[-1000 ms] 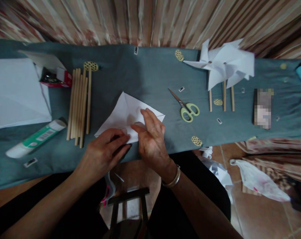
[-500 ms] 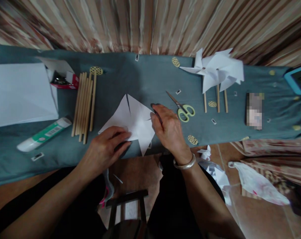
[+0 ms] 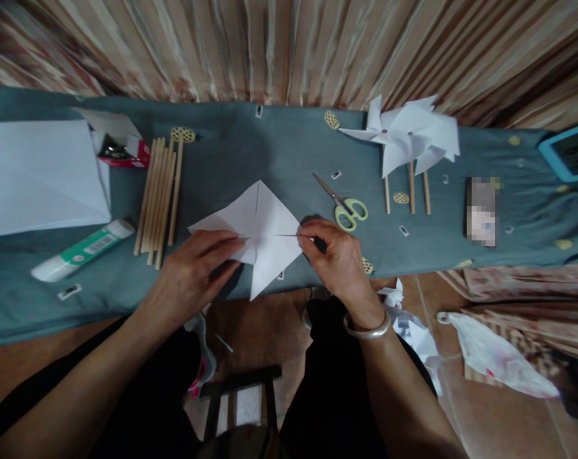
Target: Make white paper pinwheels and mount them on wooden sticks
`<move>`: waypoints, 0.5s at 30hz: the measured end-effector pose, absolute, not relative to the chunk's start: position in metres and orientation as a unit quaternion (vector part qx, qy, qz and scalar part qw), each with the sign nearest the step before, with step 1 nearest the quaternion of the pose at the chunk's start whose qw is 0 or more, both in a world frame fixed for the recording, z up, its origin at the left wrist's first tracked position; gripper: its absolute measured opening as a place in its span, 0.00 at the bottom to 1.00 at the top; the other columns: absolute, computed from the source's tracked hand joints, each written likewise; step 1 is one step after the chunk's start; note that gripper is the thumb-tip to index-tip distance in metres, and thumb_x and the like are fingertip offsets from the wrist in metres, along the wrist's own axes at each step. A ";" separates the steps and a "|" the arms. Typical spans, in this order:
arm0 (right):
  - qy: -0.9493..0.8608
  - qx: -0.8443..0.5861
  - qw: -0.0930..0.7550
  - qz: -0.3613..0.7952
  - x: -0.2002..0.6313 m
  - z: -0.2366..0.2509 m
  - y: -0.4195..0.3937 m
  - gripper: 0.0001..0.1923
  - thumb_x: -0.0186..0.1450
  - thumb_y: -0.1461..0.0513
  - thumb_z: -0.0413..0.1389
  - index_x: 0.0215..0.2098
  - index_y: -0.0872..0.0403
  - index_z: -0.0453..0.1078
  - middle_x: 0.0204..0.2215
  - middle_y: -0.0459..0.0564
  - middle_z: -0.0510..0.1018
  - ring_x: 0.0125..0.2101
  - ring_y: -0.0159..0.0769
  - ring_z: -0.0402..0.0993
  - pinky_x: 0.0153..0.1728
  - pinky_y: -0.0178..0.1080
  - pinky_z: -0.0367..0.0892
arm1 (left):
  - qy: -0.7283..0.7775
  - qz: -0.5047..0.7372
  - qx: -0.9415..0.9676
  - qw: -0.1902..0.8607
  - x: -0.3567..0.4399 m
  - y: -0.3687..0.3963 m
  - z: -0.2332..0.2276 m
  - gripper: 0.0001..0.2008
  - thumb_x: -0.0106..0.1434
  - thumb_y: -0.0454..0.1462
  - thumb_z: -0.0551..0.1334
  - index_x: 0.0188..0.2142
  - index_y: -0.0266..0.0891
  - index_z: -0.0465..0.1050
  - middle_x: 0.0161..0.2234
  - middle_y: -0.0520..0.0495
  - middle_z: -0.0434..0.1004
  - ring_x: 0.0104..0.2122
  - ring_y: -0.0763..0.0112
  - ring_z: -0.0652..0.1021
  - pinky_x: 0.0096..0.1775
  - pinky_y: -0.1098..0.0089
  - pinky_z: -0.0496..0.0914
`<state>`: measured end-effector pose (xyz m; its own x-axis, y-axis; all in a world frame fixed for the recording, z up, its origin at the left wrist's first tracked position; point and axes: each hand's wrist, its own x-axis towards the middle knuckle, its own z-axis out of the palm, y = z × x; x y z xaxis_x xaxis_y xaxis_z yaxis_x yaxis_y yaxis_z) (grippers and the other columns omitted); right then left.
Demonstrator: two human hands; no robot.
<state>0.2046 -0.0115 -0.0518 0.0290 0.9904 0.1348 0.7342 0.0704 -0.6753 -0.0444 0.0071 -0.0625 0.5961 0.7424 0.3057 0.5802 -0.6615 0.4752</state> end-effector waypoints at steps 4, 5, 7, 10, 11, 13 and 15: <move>-0.646 -0.660 0.297 0.242 0.203 -0.046 -0.028 0.06 0.62 0.61 0.57 0.35 0.50 0.77 0.37 0.48 0.82 0.37 0.38 0.79 0.43 0.44 0.73 | 0.392 0.258 0.876 0.111 -0.046 0.012 -0.064 0.11 0.65 0.30 0.56 0.45 0.39 0.73 0.52 0.41 0.73 0.51 0.55 0.72 0.49 0.52 0.72; -0.641 -0.665 0.290 0.252 0.201 -0.045 -0.033 0.07 0.62 0.61 0.57 0.36 0.50 0.77 0.37 0.47 0.82 0.35 0.37 0.79 0.41 0.43 0.73 | 0.399 0.260 0.874 0.100 -0.046 0.012 -0.064 0.12 0.65 0.30 0.56 0.45 0.40 0.74 0.54 0.42 0.72 0.53 0.54 0.71 0.50 0.51 0.70; -0.634 -0.671 0.278 0.267 0.196 -0.042 -0.042 0.08 0.62 0.60 0.57 0.39 0.51 0.77 0.35 0.47 0.82 0.33 0.36 0.78 0.39 0.42 0.73 | 0.411 0.263 0.868 0.090 -0.045 0.010 -0.061 0.14 0.64 0.29 0.55 0.45 0.42 0.73 0.57 0.42 0.69 0.56 0.52 0.68 0.53 0.48 0.67; -0.639 -0.662 0.279 0.274 0.190 -0.040 -0.052 0.09 0.63 0.60 0.57 0.41 0.51 0.76 0.35 0.48 0.82 0.31 0.35 0.78 0.38 0.41 0.74 | 0.404 0.270 0.869 0.094 -0.040 -0.001 -0.055 0.15 0.64 0.30 0.55 0.47 0.44 0.72 0.58 0.43 0.68 0.59 0.51 0.66 0.55 0.47 0.63; -0.642 -0.659 0.281 0.274 0.189 -0.040 -0.054 0.09 0.63 0.61 0.57 0.41 0.51 0.76 0.36 0.48 0.82 0.32 0.35 0.77 0.39 0.41 0.74 | 0.389 0.270 0.875 0.099 -0.037 -0.006 -0.053 0.13 0.65 0.31 0.56 0.47 0.44 0.72 0.56 0.42 0.69 0.57 0.52 0.67 0.54 0.48 0.64; -0.648 -0.655 0.282 0.269 0.188 -0.040 -0.056 0.10 0.63 0.61 0.56 0.41 0.51 0.76 0.36 0.48 0.82 0.32 0.35 0.77 0.39 0.40 0.74 | 0.350 0.256 0.895 0.109 -0.031 -0.016 -0.052 0.10 0.65 0.36 0.59 0.46 0.40 0.73 0.50 0.40 0.74 0.52 0.53 0.71 0.50 0.51 0.68; -0.652 -0.654 0.277 0.264 0.188 -0.041 -0.057 0.10 0.63 0.61 0.56 0.41 0.52 0.76 0.35 0.48 0.82 0.32 0.35 0.78 0.38 0.40 0.74 | 0.340 0.223 0.907 0.111 -0.027 -0.023 -0.053 0.10 0.64 0.37 0.61 0.44 0.36 0.73 0.46 0.39 0.76 0.47 0.54 0.73 0.44 0.54 0.70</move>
<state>0.1883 -0.0571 -0.0405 0.0101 0.9998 0.0164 0.7078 0.0045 -0.7064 -0.0273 -0.0229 -0.0535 0.6703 0.6654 0.3284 0.5664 -0.7447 0.3529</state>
